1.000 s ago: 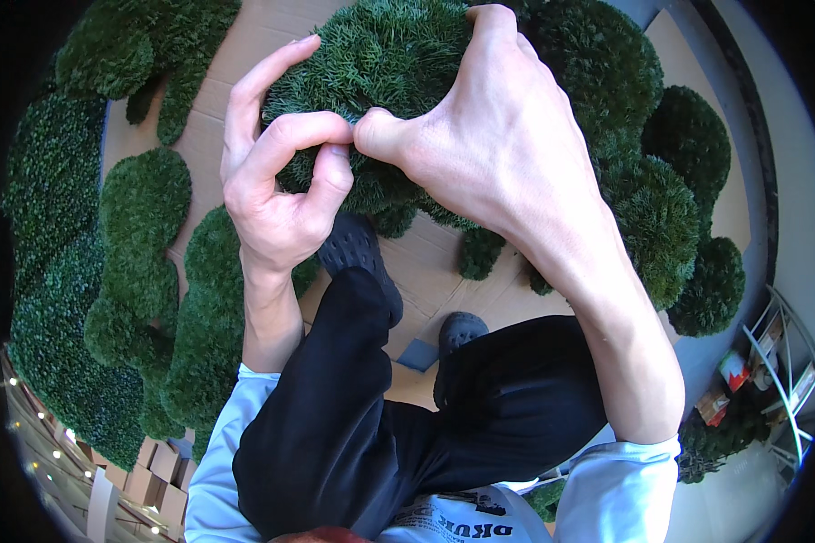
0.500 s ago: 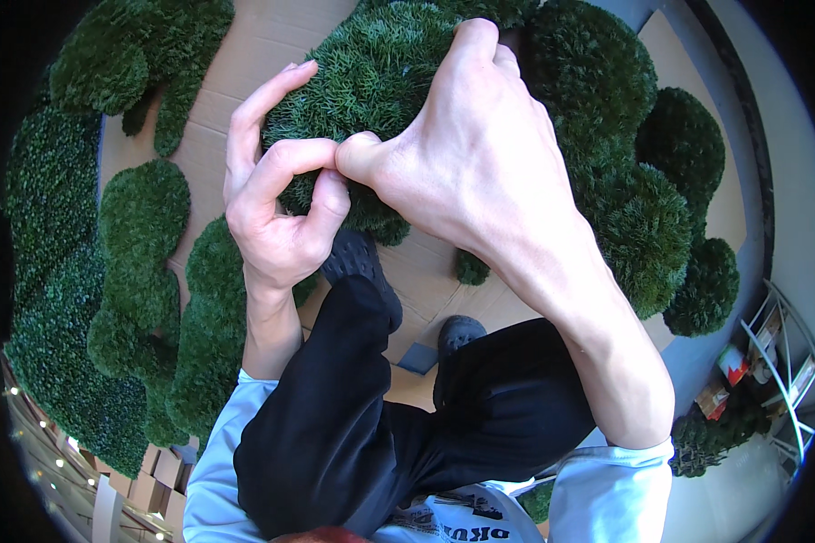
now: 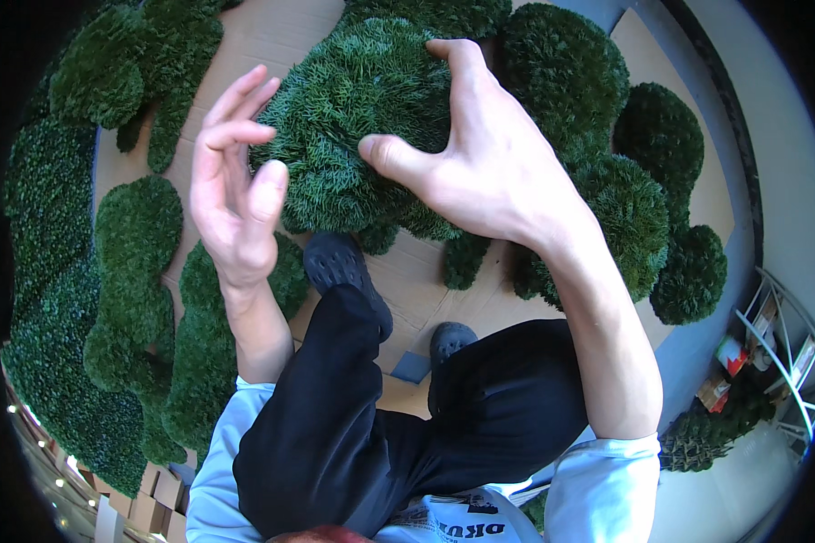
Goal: Arranging and adjusting green artificial turf dog-shaped topiary decorations on a factory floor.
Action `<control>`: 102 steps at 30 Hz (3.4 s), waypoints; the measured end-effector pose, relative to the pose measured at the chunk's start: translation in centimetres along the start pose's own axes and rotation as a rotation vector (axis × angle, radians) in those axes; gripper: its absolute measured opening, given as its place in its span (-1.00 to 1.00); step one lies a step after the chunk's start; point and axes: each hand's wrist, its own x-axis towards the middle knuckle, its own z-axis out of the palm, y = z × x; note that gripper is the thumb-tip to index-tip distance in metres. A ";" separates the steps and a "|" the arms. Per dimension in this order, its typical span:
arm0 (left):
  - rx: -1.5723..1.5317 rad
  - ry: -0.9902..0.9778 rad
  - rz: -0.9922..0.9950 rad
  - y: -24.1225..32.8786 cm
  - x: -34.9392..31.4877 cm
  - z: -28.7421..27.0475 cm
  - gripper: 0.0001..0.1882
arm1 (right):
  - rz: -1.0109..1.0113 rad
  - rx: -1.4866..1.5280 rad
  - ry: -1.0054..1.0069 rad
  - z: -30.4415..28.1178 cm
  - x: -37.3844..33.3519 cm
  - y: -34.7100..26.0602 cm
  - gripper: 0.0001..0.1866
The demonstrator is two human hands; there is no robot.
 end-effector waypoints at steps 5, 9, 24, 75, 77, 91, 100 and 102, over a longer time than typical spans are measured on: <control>0.044 0.030 -0.139 -1.0 1.7 -1.0 -0.62 | 0.156 0.169 0.007 0.3 0.6 -0.1 0.04; 0.031 -0.145 -0.207 -1.7 1.7 -0.8 -0.44 | 0.131 0.046 0.077 0.6 0.5 -0.3 0.02; 0.121 -0.314 -0.155 2.0 0.3 2.3 -0.05 | 0.163 0.308 -0.126 -4.1 -2.2 5.0 -0.11; 0.248 -0.326 -0.111 3.8 -0.9 6.5 -0.08 | -0.124 -0.177 0.058 -4.4 -6.0 2.6 0.00; 0.295 -0.283 -0.130 3.8 -0.9 6.6 -0.14 | -0.122 -0.182 0.058 -4.4 -5.9 2.6 0.01; 0.234 -0.289 -0.143 3.9 -0.9 6.1 -0.15 | -0.098 -0.181 0.058 -3.6 -5.3 2.1 -0.03; 0.241 -0.318 -0.119 3.9 -1.0 6.1 -0.14 | -0.104 -0.195 0.004 -4.2 -5.4 1.9 0.11; 0.239 -0.332 -0.122 3.9 -1.0 6.0 -0.14 | -0.098 -0.196 0.008 -4.2 -5.4 1.9 0.10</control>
